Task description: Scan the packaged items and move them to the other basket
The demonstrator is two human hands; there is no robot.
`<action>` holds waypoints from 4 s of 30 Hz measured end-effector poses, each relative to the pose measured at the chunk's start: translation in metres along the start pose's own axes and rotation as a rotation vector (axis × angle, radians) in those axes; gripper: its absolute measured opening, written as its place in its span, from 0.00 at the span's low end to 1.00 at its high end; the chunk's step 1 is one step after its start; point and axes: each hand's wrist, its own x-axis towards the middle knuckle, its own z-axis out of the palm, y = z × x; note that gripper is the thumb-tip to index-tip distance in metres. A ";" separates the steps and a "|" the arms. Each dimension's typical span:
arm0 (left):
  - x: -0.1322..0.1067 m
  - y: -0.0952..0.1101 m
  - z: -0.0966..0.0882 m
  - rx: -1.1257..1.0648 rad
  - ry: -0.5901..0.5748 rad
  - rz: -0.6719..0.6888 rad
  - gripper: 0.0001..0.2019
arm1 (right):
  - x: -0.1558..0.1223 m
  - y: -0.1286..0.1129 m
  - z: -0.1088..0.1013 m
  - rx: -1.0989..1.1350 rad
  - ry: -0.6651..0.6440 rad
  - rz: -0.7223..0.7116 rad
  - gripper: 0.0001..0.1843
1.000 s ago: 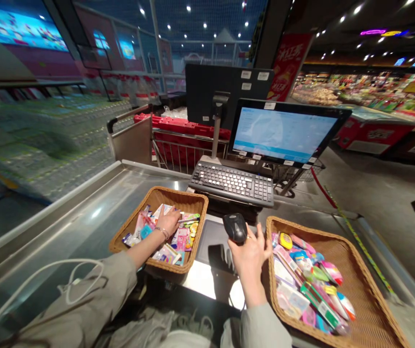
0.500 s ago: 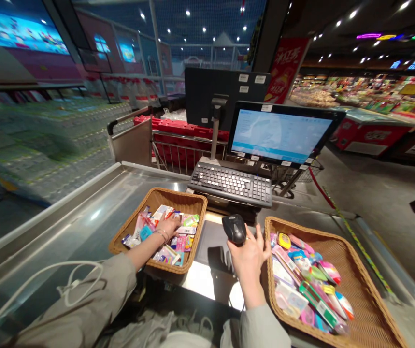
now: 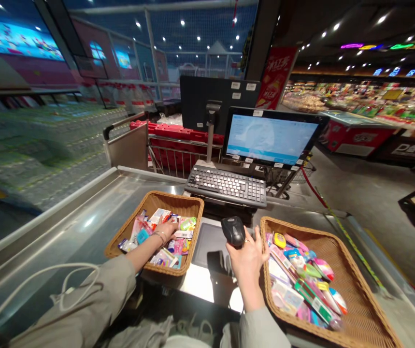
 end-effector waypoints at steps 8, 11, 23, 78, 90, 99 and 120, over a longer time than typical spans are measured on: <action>-0.001 0.000 0.002 0.006 0.042 0.033 0.11 | 0.000 0.000 -0.002 -0.012 0.044 -0.011 0.20; -0.002 -0.003 -0.002 0.003 0.097 0.020 0.11 | 0.001 0.000 -0.002 -0.016 0.023 -0.023 0.18; -0.005 -0.007 -0.014 -0.009 0.413 0.048 0.15 | 0.001 -0.010 0.000 -0.033 0.061 -0.064 0.21; 0.010 0.097 -0.077 0.079 1.136 0.436 0.11 | -0.012 -0.025 -0.014 -0.028 0.088 -0.183 0.13; 0.015 0.106 -0.081 0.096 1.157 0.464 0.10 | -0.010 -0.023 -0.016 -0.036 0.121 -0.181 0.12; 0.019 0.111 -0.083 0.101 1.178 0.475 0.10 | -0.010 -0.022 -0.021 -0.044 0.103 -0.184 0.13; 0.042 0.170 -0.091 0.025 1.121 0.644 0.11 | -0.013 0.013 -0.052 -0.101 0.196 0.031 0.15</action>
